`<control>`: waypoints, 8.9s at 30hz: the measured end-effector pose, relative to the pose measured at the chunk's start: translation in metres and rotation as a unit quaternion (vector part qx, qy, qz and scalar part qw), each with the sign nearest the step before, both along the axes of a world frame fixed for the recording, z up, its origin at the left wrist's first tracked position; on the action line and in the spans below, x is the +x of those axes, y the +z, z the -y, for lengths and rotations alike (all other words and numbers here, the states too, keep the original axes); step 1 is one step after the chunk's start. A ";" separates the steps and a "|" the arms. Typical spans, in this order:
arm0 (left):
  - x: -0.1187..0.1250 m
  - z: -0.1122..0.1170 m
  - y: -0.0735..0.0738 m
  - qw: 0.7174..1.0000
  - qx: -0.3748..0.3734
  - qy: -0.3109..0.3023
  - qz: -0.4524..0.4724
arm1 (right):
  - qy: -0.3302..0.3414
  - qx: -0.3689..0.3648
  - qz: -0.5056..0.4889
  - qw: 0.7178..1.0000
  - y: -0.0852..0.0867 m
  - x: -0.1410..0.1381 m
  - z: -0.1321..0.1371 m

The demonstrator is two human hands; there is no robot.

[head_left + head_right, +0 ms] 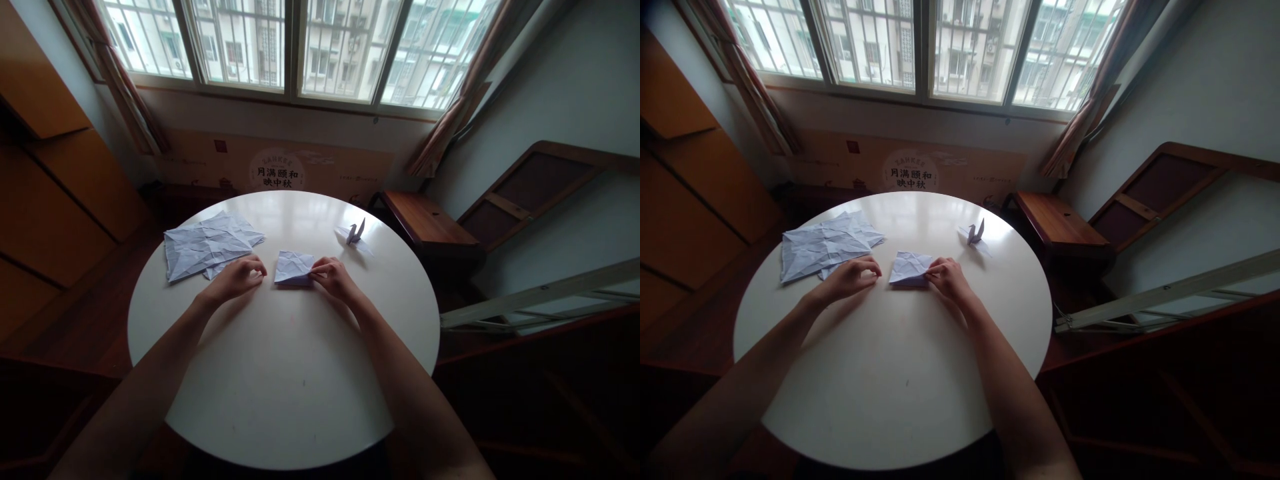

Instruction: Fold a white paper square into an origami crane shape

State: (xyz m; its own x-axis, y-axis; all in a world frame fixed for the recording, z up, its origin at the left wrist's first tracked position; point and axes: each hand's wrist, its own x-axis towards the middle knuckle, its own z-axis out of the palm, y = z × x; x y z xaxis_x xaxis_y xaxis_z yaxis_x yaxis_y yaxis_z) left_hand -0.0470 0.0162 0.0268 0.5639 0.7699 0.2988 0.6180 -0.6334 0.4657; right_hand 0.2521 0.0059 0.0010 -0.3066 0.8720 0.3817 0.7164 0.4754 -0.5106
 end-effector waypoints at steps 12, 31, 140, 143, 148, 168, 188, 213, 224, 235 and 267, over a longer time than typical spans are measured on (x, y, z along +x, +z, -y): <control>0.030 0.016 -0.012 0.999 0.035 -0.011 0.038 | 0.063 -0.015 -0.029 0.997 0.006 -0.010 0.008; 0.021 0.006 -0.013 0.998 -0.055 -0.029 0.001 | -0.087 -0.080 0.094 0.989 0.005 -0.024 0.011; 0.036 0.011 -0.034 0.994 0.020 -0.041 -0.102 | -0.010 -0.130 0.158 0.979 0.013 -0.018 0.018; 0.036 0.012 -0.032 0.994 0.015 -0.042 -0.103 | -0.011 -0.131 0.159 0.978 0.013 -0.019 0.019; 0.037 0.013 -0.032 0.994 0.010 -0.039 -0.106 | -0.009 -0.132 0.159 0.978 0.013 -0.020 0.020; 0.035 0.014 -0.032 0.995 0.010 -0.050 -0.091 | -0.003 -0.133 0.161 0.978 0.012 -0.019 0.019; 0.034 0.016 -0.027 0.994 0.007 -0.051 -0.093 | 0.001 -0.136 0.168 0.976 0.015 -0.019 0.020; 0.034 0.014 -0.031 0.995 0.016 -0.056 -0.086 | -0.003 -0.136 0.165 0.977 0.015 -0.019 0.021; 0.036 0.016 -0.026 0.994 0.002 -0.051 -0.099 | -0.002 -0.138 0.168 0.976 0.015 -0.019 0.021; 0.036 0.016 -0.026 0.994 -0.003 -0.051 -0.100 | -0.002 -0.128 0.160 0.979 0.011 -0.018 0.019; 0.035 0.000 -0.039 0.996 0.001 -0.092 0.018 | 0.011 0.037 -0.013 0.999 -0.008 -0.016 0.007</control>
State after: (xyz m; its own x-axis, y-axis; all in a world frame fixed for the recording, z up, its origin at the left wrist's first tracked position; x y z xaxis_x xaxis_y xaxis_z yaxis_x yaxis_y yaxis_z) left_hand -0.0117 0.0164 -0.0120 0.6838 0.6541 0.3234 0.4744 -0.7353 0.4841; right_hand 0.2364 -0.0015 -0.0072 -0.3150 0.8337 0.4535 0.6923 0.5287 -0.4912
